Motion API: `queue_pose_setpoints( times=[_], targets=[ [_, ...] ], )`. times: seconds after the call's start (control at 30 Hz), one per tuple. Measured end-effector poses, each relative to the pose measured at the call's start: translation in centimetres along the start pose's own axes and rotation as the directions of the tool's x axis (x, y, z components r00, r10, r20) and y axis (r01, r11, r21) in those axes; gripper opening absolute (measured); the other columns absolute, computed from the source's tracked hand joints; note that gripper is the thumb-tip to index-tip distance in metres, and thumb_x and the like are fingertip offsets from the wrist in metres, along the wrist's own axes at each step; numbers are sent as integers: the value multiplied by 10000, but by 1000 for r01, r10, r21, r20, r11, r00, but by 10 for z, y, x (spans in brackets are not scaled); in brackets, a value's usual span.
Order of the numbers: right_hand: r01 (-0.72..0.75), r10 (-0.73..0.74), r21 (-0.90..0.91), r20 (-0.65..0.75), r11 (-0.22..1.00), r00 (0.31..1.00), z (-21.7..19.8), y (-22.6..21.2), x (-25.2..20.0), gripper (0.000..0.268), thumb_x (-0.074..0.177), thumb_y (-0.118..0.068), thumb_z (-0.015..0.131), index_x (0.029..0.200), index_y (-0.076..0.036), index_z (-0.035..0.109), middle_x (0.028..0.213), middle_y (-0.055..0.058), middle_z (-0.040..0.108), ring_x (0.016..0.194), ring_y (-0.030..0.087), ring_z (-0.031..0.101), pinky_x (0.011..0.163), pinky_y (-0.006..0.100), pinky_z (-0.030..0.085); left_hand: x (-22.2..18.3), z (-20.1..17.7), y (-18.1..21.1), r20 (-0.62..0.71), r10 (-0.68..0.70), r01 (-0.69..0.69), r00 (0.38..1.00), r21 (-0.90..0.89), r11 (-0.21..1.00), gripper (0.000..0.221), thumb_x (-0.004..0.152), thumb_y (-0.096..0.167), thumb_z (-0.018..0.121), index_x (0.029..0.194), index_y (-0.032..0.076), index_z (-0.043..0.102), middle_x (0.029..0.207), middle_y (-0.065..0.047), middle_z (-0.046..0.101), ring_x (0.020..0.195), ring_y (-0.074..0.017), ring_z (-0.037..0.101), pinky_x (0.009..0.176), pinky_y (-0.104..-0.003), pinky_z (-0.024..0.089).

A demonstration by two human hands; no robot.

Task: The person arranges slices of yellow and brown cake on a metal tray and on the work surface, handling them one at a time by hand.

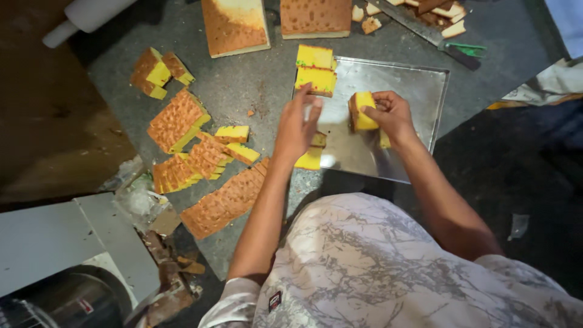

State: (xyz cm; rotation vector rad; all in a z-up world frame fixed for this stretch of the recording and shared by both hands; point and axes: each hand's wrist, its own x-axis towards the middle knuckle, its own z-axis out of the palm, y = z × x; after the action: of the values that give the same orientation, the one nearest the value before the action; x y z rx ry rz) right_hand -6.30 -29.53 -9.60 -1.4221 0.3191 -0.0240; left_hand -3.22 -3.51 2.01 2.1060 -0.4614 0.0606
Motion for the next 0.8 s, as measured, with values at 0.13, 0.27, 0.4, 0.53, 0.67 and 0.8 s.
queue_pose_setpoints(
  times=[0.13, 0.27, 0.4, 0.53, 0.67, 0.8],
  targets=[
    [-43, 51, -269, 24, 962, 998, 2, -7, -10, 371, 899, -107, 808, 1253, -28, 726, 1031, 79, 696, 887, 118, 604, 790, 271, 512, -31, -22, -18, -88, -217, 202, 972, -157, 967, 466, 1080, 326, 563, 1442, 36, 532, 1216, -193, 705, 1144, -304, 677, 968, -410, 523],
    [284, -227, -364, 192, 887, 955, 42, -6, -14, 363, 931, -132, 791, 1261, -8, 706, 1196, 98, 727, 1074, 145, 667, 952, 277, 517, -69, -35, -29, -169, -326, 270, 930, -287, 919, 468, 1062, 305, 637, 1437, 41, 542, 1245, -173, 727, 1112, -232, 709, 959, -344, 559],
    [322, -259, -278, 239, 905, 936, 88, -3, -5, 359, 927, -168, 789, 1233, -7, 687, 1179, 93, 730, 1075, 138, 673, 960, 275, 527, -99, -43, -21, -46, -554, 524, 831, -272, 807, 629, 941, 314, 715, 1469, 53, 494, 1275, -156, 729, 749, -264, 599, 717, -362, 496],
    [374, -309, -273, 254, 886, 917, 113, -1, 2, 321, 917, -170, 798, 1173, 3, 708, 1152, 98, 714, 1057, 138, 675, 935, 275, 536, -116, -43, -7, -43, -338, 332, 940, -102, 938, 814, 857, 292, 825, 1487, -5, 403, 1374, -248, 606, 1236, -317, 608, 961, -403, 501],
    [311, -233, -255, 291, 916, 928, 117, 4, 8, 293, 980, -206, 751, 1206, -22, 717, 1126, 49, 749, 1008, 98, 661, 895, 251, 530, -124, -37, -7, -35, -151, 154, 988, 104, 983, 1115, 624, 171, 935, 1512, -43, 295, 1469, -312, 471, 1335, -456, 463, 1071, -490, 408],
    [287, -195, -301, 301, 909, 933, 121, 5, 8, 309, 993, -235, 719, 1231, -38, 715, 1108, 28, 742, 924, 77, 627, 800, 239, 511, -121, -23, -16, -79, -305, 313, 949, 105, 944, 1091, 646, 114, 943, 1543, 21, 328, 1383, -240, 578, 1258, -420, 552, 1034, -457, 465]
  ],
)
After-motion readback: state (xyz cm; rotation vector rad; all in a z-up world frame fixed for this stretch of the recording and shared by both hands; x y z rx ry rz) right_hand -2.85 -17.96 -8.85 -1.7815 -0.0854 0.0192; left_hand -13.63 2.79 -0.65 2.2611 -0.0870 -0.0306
